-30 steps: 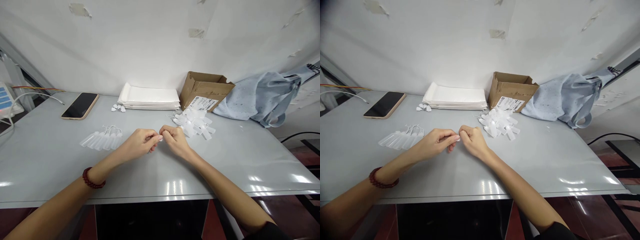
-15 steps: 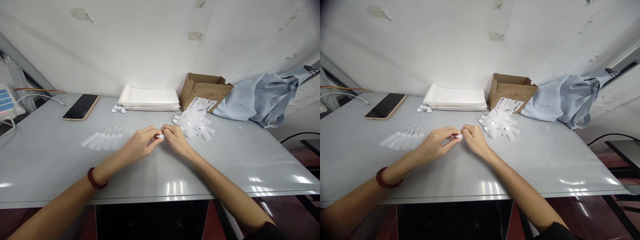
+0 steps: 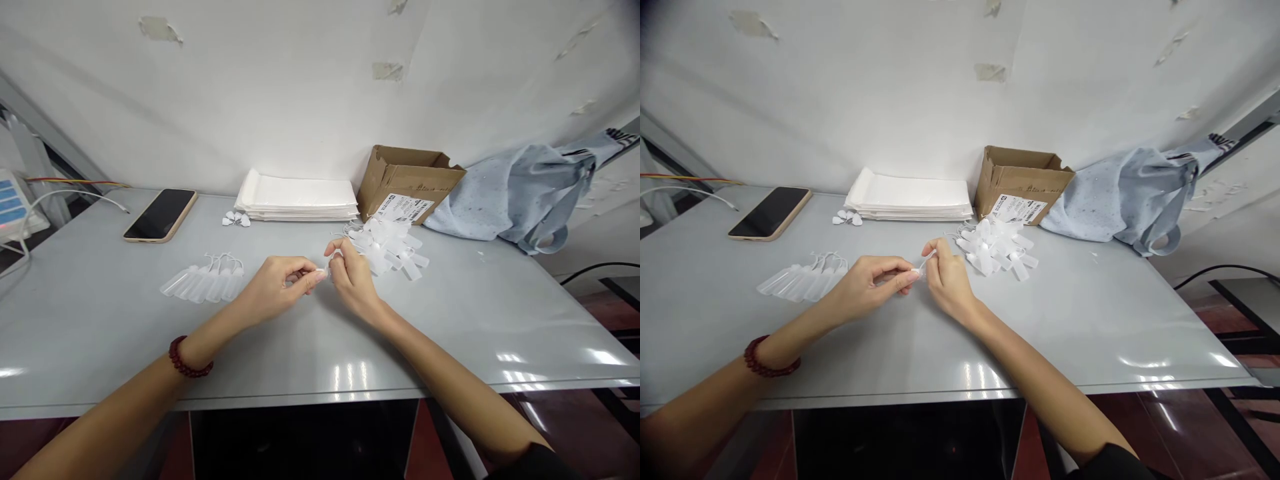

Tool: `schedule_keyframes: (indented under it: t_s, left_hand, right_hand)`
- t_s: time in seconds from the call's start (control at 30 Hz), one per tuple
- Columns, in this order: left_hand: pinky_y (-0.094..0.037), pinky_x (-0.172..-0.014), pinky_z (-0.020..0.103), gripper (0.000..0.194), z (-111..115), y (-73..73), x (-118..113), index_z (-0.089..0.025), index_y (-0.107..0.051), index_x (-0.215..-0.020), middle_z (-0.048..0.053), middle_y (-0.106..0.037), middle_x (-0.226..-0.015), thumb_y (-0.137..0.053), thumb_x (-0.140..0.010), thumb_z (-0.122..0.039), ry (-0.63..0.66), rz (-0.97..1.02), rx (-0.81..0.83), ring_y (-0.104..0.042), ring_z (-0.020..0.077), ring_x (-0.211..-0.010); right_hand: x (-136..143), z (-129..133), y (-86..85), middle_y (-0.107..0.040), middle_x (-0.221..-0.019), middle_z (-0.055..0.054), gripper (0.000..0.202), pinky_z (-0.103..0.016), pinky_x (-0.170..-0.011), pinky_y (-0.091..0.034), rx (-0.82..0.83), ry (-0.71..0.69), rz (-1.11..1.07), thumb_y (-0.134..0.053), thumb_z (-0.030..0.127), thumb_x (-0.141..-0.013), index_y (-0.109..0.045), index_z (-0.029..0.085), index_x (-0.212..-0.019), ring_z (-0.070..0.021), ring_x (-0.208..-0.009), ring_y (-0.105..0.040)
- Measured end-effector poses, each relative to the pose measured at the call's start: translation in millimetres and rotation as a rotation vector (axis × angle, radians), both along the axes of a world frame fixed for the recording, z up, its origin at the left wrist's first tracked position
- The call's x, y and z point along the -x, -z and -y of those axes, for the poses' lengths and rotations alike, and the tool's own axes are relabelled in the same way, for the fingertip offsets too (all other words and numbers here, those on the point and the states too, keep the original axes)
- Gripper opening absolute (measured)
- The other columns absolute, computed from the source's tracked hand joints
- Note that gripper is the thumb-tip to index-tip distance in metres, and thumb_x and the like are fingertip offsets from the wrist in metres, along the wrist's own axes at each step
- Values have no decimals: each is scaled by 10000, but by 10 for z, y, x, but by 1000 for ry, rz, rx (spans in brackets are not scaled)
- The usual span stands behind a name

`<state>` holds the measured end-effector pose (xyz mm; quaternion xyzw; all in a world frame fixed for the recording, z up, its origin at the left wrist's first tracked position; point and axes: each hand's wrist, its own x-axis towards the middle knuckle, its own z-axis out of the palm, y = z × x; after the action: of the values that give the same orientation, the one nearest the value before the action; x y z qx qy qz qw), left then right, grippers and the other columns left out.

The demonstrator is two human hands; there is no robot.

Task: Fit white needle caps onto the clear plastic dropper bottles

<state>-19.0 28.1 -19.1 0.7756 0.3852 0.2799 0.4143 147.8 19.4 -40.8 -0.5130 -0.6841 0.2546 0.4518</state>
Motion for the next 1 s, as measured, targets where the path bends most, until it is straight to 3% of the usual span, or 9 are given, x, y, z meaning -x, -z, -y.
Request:
schedule_keyframes:
  t_s: [0.13,0.23,0.37,0.5,0.63,0.73,0.87,1.0]
  left_hand:
    - [-452,-639,210,231,7,12,-13,-137,-659,-793,11,-648,-707,-534,-890,-306,6,8,-151,-578,115,-650]
    - [-456,-648,201,198,2,14,-13,-138,-660,-827,22,-672,-776,-546,-882,-289,-8,15,-204,-582,118,-692]
    - [-471,-682,199,196,-22,-13,8,-157,-657,-841,13,-673,-805,-562,-872,-326,-48,47,-136,-602,126,-742]
    - [-481,-651,209,224,-64,-38,28,-163,-648,-808,-9,-640,-693,-551,-872,-355,-148,84,-5,-597,114,-648]
    - [-487,-609,219,274,-125,-39,35,-158,-634,-743,-6,-623,-644,-548,-862,-390,-234,99,69,-583,111,-592]
    - [-495,-598,230,278,-198,-23,69,-154,-637,-759,5,-637,-662,-555,-846,-405,-315,115,77,-584,115,-581]
    - [-502,-608,245,232,-334,7,184,-150,-637,-773,19,-651,-677,-585,-801,-375,-489,119,29,-606,138,-616]
    - [-507,-669,277,221,-486,27,350,-155,-638,-805,47,-671,-739,-542,-800,-353,-574,-5,-118,-634,185,-728]
  right_hand:
    - [-6,-1,-21,-274,-474,101,158,-244,-475,-257,38,-12,-24,-332,120,-807,-436,214,-878,-107,-413,-321]
    - [3,10,-35,-275,-474,106,249,-255,-471,-263,75,5,-65,-350,135,-833,-439,204,-1055,-119,-413,-319]
    - [20,15,-42,-305,-492,113,419,-274,-495,-324,101,-13,-177,-390,249,-907,-254,188,-1298,-134,-440,-345]
    - [14,3,-33,-450,-629,57,343,-284,-585,-392,69,-120,-116,-411,368,-931,-332,191,-1214,-139,-582,-477]
    - [-19,-30,-23,-596,-837,-28,206,-273,-597,-405,21,-136,70,-424,364,-935,-455,192,-1045,-143,-675,-552]
    - [-122,-114,-50,-630,-873,-51,184,-287,-604,-419,-99,1,182,-457,355,-916,-475,195,-1007,-156,-651,-565]
    - [-473,-316,-126,-638,-958,-92,192,-345,-710,-440,-268,314,316,-497,354,-879,-487,196,-988,-227,-820,-589]
    - [-909,-505,-126,-627,-919,-105,164,-405,-773,-411,-269,546,472,-523,344,-842,-500,197,-911,-271,-889,-549]
